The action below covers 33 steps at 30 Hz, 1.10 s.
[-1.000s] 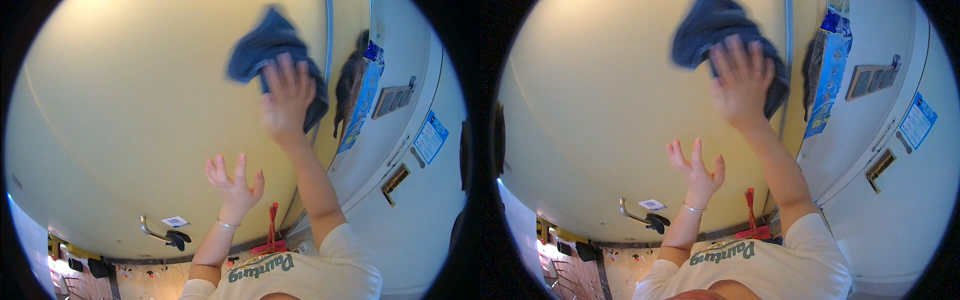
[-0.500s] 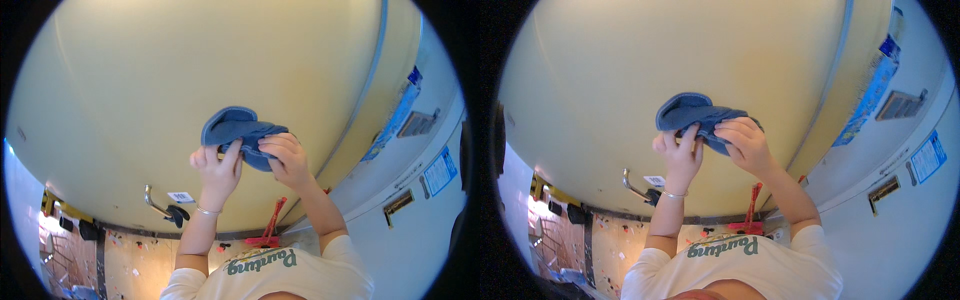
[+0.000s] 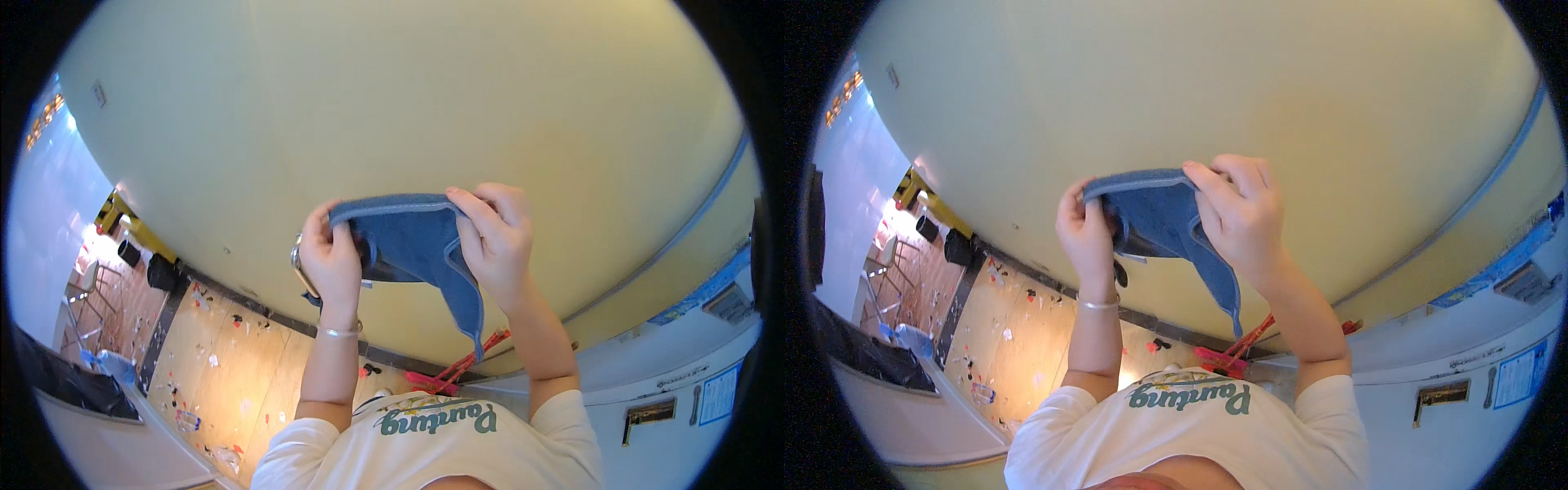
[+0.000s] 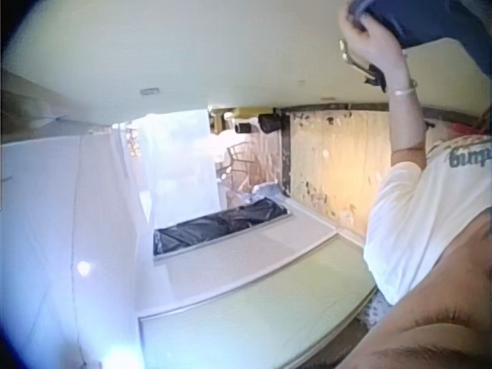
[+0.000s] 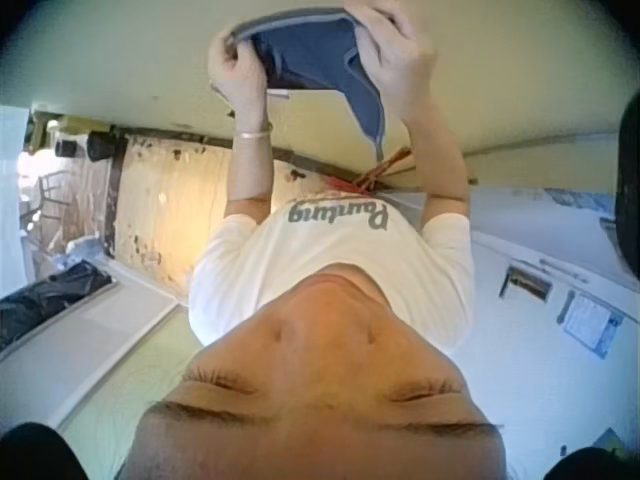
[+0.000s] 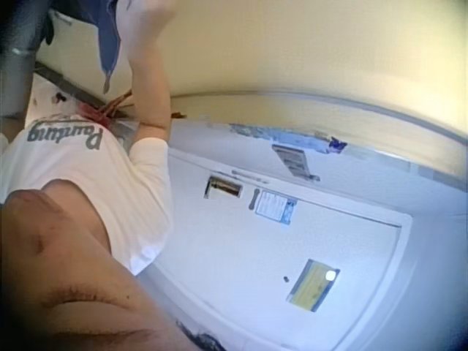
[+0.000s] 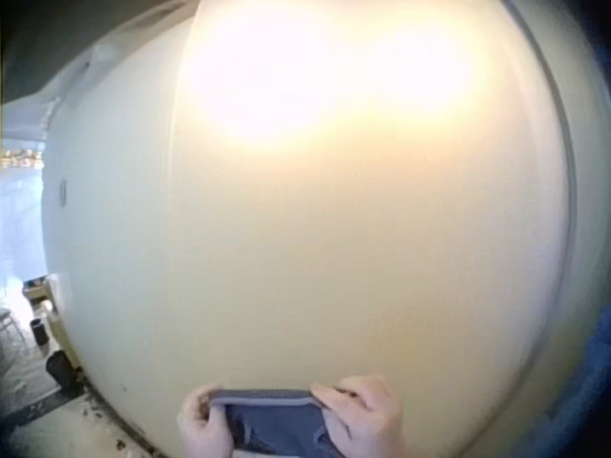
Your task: The person wipes a door surface with a blue cloth, moving from the upper panel down to the lower edge and around the handle area. The person also wipes the adjacent wall and door frame while kneeling.
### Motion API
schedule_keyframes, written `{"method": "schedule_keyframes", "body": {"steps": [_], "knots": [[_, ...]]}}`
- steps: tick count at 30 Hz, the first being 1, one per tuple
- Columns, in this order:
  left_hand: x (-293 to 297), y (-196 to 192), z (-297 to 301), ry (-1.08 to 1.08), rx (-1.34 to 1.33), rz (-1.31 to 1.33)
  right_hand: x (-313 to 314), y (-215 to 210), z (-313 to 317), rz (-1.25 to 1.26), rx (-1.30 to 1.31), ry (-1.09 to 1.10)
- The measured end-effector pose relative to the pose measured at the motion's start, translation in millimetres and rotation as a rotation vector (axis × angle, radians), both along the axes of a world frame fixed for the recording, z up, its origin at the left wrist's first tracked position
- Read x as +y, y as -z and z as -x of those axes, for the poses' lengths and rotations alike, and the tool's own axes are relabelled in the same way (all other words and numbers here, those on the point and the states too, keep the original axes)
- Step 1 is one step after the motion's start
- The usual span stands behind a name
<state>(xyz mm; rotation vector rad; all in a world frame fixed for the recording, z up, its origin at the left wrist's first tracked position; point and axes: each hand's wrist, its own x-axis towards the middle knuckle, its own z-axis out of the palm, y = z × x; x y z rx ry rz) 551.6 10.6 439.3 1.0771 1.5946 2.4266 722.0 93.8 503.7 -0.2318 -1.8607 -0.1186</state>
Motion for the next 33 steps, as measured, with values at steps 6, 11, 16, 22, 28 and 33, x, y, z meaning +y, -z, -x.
{"method": "schedule_keyframes", "body": {"steps": [6, 11, 16, 22, 28, 33], "knots": [[36.1, -4.2, -19.6, -0.379, 0.698, 0.223, 5.8, 12.1, 5.8, 0.013, -0.006, 0.103], [62.4, -49.9, 4.3, -0.541, 0.871, 0.193, 7.1, 3.4, 11.5, -0.044, -0.002, 0.109], [77.2, -122.0, 18.2, -0.699, 0.831, 0.076, 9.3, -16.6, 29.8, -0.124, 0.077, 0.107], [60.7, -51.7, 17.8, -0.55, 0.788, 0.218, 12.4, -0.1, 44.6, -0.184, 0.066, 0.175], [62.4, -43.5, 22.5, -0.57, 0.757, 0.22, 17.6, 18.8, 54.0, -0.306, 0.067, 0.27], [69.2, -136.2, 58.3, -0.717, 0.809, 0.047, 15.9, 20.9, 55.1, -0.322, 0.093, 0.226]]}}
